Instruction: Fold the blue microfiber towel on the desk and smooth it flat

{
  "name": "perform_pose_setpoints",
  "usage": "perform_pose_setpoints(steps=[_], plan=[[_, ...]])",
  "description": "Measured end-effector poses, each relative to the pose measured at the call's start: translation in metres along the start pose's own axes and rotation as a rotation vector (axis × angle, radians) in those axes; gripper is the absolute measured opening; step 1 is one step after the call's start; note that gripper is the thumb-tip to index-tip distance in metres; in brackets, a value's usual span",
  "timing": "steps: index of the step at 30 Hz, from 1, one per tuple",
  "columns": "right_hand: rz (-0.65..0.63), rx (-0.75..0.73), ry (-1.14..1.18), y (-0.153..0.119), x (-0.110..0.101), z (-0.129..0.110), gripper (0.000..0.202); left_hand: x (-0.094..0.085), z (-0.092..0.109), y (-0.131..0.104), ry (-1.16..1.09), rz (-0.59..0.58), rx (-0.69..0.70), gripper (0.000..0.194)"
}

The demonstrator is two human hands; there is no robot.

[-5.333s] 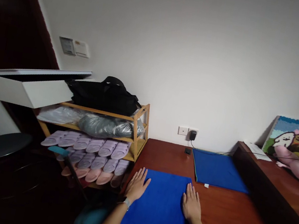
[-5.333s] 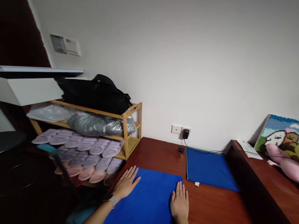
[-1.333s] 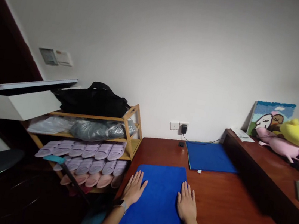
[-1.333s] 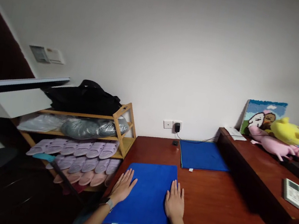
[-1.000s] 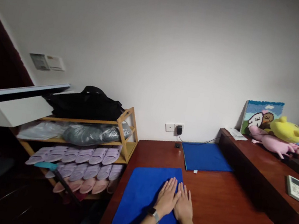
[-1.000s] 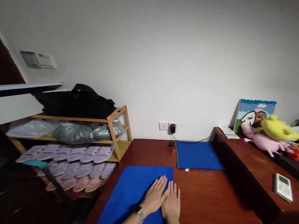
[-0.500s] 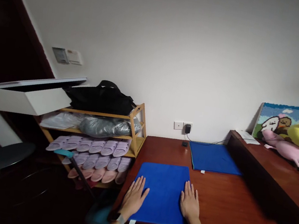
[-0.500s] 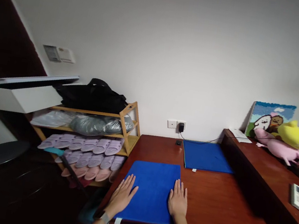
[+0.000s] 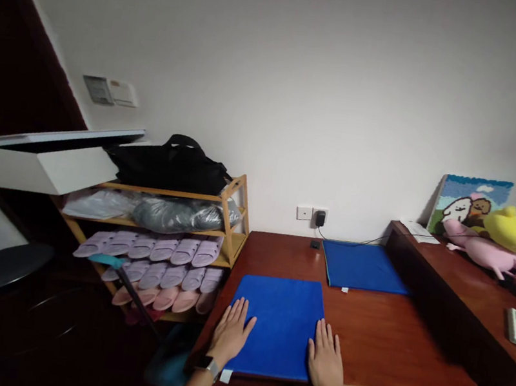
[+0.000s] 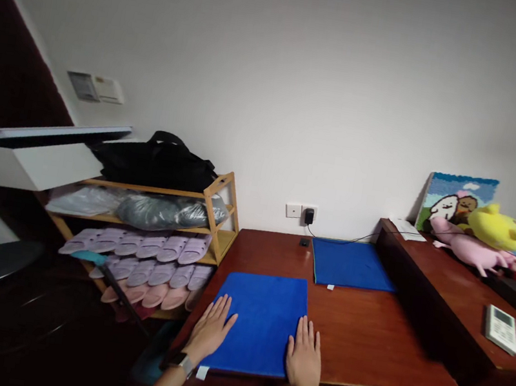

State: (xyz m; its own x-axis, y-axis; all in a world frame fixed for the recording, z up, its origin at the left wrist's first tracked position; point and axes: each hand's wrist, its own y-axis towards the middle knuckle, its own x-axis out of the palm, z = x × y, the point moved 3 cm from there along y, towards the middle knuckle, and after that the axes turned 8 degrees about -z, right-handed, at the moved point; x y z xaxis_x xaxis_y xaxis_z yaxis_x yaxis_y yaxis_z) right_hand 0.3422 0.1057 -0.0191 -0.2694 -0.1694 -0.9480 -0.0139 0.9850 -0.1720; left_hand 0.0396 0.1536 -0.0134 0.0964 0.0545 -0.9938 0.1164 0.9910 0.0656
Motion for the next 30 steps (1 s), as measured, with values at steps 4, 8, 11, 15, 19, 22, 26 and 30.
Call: perform_pose_setpoints(steps=[4,8,11,15,19,22,26,30], plan=[[0.001,-0.008,0.022,0.0,-0.007,-0.003,0.067,-0.008,0.078,0.005,-0.063,0.022,0.123,0.073],[-0.047,-0.033,-0.011,-0.004,-0.012,-0.004,0.064,0.002,0.178,0.006,-0.179,-0.096,0.386,0.069],[-0.056,-0.07,-0.016,-0.005,-0.012,-0.003,0.065,0.01,0.203,0.005,-0.201,-0.155,0.424,0.067],[-0.01,-0.038,0.011,-0.003,-0.008,-0.002,0.064,0.011,0.153,-0.006,-0.144,-0.146,0.413,0.068],[0.021,-0.02,0.034,0.0,-0.003,-0.001,0.065,0.006,0.055,-0.025,-0.073,-0.093,0.198,0.067],[0.023,-0.019,0.02,0.001,-0.003,-0.001,0.065,0.004,-0.002,-0.042,-0.035,-0.041,0.062,0.068],[0.022,-0.002,-0.02,0.001,-0.001,-0.001,0.065,0.006,-0.023,-0.053,-0.024,-0.006,0.017,0.07],[0.129,-0.003,-0.025,-0.012,0.015,0.005,0.066,0.011,-0.021,-0.053,-0.03,0.03,0.007,0.07]])
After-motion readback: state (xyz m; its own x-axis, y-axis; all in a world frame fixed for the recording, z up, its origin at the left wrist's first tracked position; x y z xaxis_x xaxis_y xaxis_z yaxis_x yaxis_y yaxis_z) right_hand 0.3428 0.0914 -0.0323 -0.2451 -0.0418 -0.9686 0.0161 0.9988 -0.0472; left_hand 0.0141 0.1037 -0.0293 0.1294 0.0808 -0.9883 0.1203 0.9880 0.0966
